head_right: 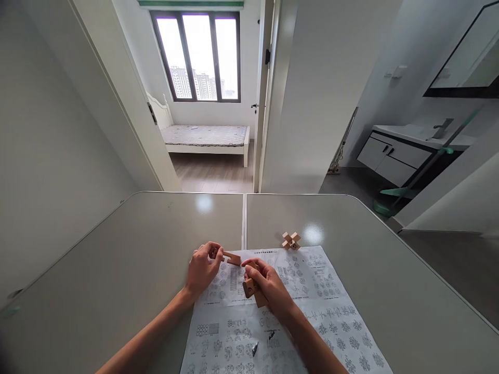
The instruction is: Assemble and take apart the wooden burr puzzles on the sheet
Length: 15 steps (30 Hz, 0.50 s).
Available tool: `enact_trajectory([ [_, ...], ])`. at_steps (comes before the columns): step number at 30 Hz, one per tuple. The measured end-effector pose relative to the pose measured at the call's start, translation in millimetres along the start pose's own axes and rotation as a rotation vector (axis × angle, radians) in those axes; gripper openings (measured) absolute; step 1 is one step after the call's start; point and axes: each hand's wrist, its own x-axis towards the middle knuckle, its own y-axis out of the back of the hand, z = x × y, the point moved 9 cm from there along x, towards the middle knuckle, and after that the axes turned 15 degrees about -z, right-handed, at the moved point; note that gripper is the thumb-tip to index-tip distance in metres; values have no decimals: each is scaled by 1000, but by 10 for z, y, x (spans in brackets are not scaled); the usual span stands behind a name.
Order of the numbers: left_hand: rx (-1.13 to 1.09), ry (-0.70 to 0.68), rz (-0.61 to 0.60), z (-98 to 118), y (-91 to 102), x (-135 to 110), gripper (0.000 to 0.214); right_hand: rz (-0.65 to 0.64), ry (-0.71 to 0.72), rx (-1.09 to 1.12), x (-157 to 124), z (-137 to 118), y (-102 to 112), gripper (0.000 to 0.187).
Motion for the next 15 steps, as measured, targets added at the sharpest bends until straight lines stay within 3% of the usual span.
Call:
enact_trajectory([
  [15, 202, -113, -12, 194, -69, -66, 8, 22, -6, -17, 6, 14, 30, 46],
])
